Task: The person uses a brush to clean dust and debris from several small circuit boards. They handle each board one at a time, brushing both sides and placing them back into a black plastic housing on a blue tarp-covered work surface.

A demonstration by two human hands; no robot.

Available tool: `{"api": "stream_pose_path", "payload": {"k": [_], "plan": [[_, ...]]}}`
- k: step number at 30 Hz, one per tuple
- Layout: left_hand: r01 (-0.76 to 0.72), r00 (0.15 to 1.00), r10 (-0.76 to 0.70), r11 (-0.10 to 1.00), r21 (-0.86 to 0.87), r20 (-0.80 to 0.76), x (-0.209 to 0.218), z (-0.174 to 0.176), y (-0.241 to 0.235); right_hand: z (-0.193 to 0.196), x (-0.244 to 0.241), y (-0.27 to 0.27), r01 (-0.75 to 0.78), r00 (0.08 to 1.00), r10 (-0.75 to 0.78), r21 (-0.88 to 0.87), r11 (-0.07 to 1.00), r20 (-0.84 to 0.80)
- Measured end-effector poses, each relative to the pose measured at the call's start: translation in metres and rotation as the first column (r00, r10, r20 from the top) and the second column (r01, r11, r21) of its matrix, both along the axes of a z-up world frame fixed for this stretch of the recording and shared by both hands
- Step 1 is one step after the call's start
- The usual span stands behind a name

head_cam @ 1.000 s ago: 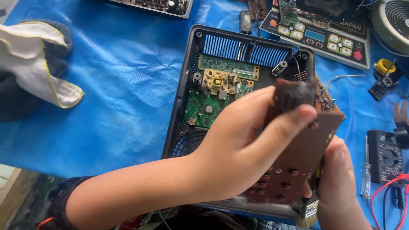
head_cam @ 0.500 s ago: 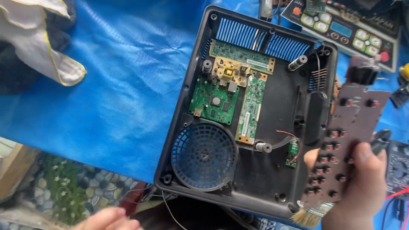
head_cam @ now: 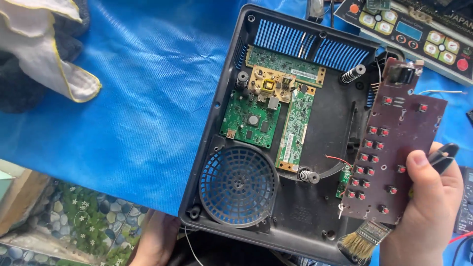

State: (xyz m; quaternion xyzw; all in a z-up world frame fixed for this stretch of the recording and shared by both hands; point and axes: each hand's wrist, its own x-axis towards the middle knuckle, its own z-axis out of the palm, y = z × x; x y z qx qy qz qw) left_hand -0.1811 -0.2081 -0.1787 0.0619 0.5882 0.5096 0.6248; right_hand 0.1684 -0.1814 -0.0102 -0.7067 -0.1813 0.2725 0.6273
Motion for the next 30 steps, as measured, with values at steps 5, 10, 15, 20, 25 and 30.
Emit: {"api": "stream_pose_path", "payload": {"k": [5, 10, 15, 20, 25, 30], "plan": [[-0.084, 0.984, 0.052, 0.980, -0.182, -0.172, 0.009, 0.012, 0.006, 0.001, -0.002, 0.002, -0.111, 0.994, 0.111, 0.029, 0.993, -0.013], [-0.026, 0.980, 0.007, 0.995, -0.096, -0.198, 0.000, -0.009, 0.000, 0.000, -0.006, 0.003, -0.051, 0.999, 0.051, -0.008, 0.999, -0.001], [0.064, 0.963, -0.090, 0.992, -0.111, -0.252, -0.006, -0.008, -0.005, -0.002, -0.005, 0.001, -0.049, 0.998, 0.049, -0.015, 0.999, 0.038], [-0.052, 0.998, 0.040, 0.969, -0.242, -0.054, -0.003, 0.011, -0.016, -0.010, -0.003, 0.004, -0.074, 0.994, 0.072, 0.031, 0.997, 0.080], [0.003, 0.996, 0.006, 0.994, -0.112, 0.086, -0.033, -0.036, -0.045, -0.002, -0.022, 0.010, -0.034, 0.999, 0.033, 0.018, 0.999, 0.017], [0.137, 0.990, -0.130, 0.979, -0.152, 0.056, -0.032, -0.009, -0.022, 0.002, -0.030, 0.014, -0.033, 0.999, 0.033, 0.002, 0.999, 0.032]]}}
